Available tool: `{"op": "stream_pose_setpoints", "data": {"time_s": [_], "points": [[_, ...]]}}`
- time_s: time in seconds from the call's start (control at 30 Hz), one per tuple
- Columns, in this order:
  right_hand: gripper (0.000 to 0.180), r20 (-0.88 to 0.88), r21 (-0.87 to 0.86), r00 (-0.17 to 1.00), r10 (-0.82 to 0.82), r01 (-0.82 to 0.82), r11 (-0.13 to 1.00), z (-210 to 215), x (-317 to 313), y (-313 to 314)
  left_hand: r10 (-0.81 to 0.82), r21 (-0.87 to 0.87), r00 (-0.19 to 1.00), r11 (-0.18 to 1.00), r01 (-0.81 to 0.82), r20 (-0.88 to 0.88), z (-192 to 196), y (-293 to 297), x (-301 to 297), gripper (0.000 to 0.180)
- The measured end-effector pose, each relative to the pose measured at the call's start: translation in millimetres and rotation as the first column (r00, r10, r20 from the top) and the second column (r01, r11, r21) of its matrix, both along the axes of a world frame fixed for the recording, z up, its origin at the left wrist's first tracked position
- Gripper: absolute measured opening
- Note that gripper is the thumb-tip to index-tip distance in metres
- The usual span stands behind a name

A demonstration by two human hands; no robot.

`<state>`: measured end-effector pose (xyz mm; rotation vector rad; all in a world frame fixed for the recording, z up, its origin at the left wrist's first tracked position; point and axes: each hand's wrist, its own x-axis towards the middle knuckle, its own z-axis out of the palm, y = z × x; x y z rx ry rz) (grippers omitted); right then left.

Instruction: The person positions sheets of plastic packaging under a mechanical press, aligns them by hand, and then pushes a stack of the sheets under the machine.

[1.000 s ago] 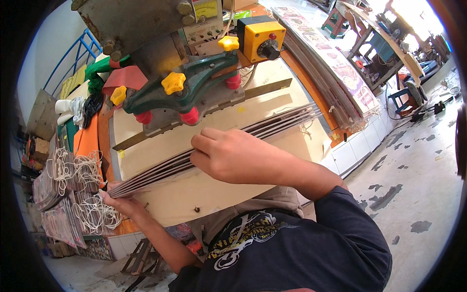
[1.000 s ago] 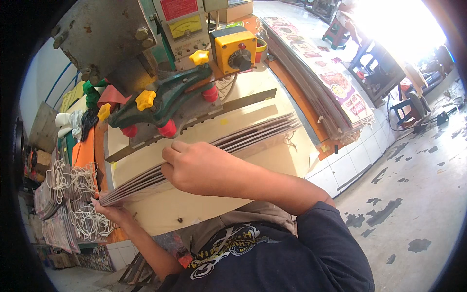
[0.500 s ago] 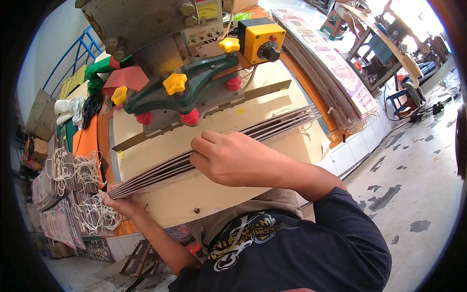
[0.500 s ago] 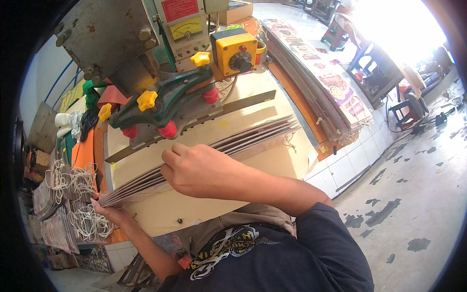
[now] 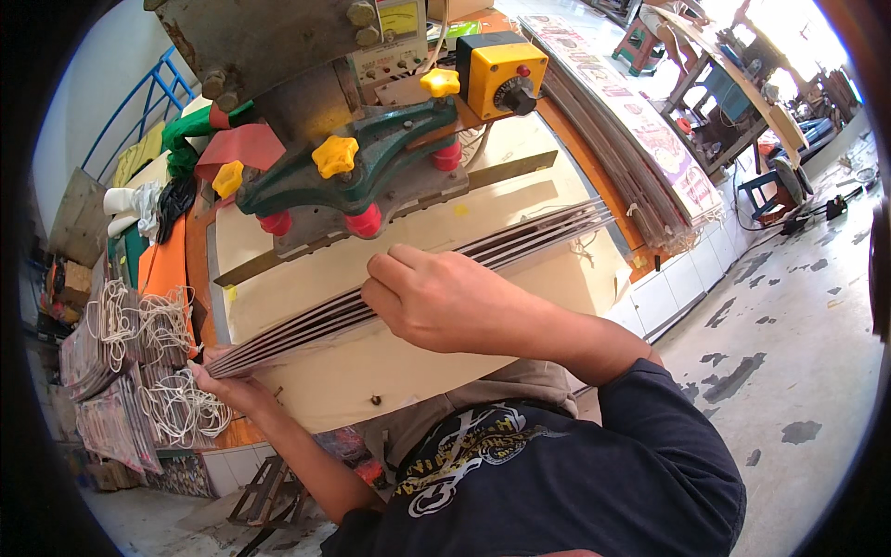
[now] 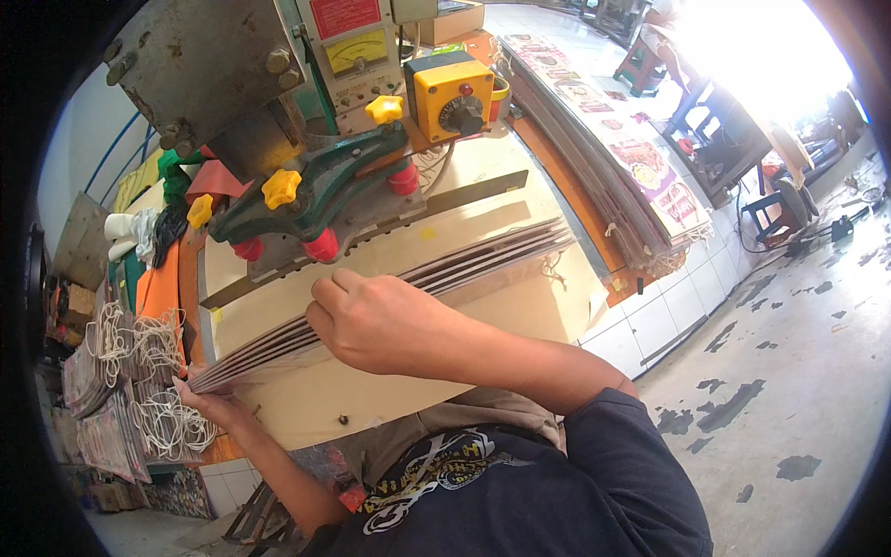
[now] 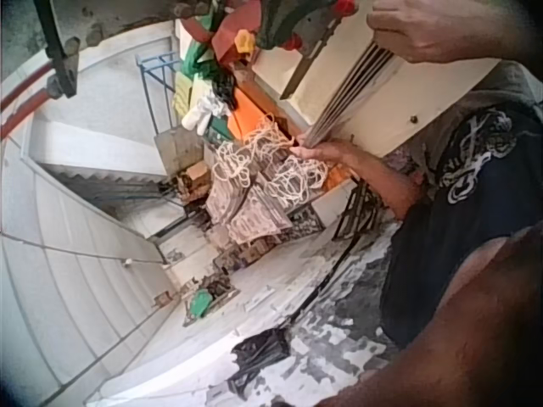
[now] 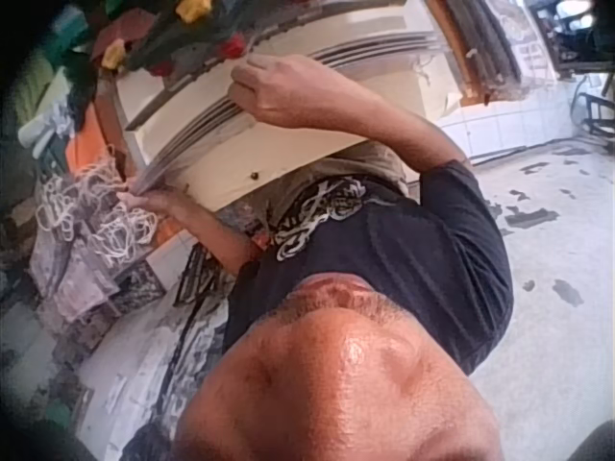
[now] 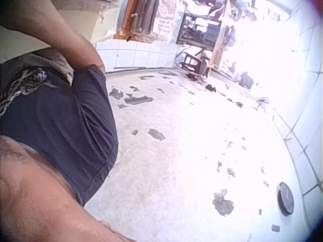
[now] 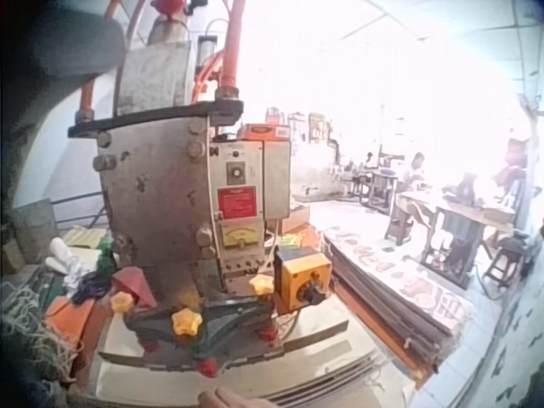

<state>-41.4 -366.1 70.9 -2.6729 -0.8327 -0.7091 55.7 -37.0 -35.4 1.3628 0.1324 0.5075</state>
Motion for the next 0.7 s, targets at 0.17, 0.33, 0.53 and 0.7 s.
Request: {"op": "stream_pose_setpoints", "data": {"time_s": [0.17,0.33,0.53,0.7], "points": [[0.016,0.039,-0.009,0.999,-0.024,0.024,1.0,-3.3,0.1,1.8,0.03,-0.016,0.999,0.999,-0.03,0.023,-1.5,-2.8,2.2,0.047],[0.016,0.044,-0.022,0.997,-0.061,0.062,0.998,-6.4,-1.1,4.3,-0.028,0.022,1.0,0.999,0.028,0.005,-5.5,9.3,4.0,0.062],[0.016,0.039,-0.045,0.997,-0.073,0.075,0.996,-5.0,-2.7,5.2,-0.004,-0.027,1.0,1.0,0.004,0.002,-13.6,15.2,7.3,0.06],[0.016,0.033,-0.033,0.993,-0.113,0.114,0.993,-6.6,-5.9,8.4,-0.027,-0.013,1.0,1.0,0.027,-0.002,-12.0,14.6,5.7,0.059]]}}
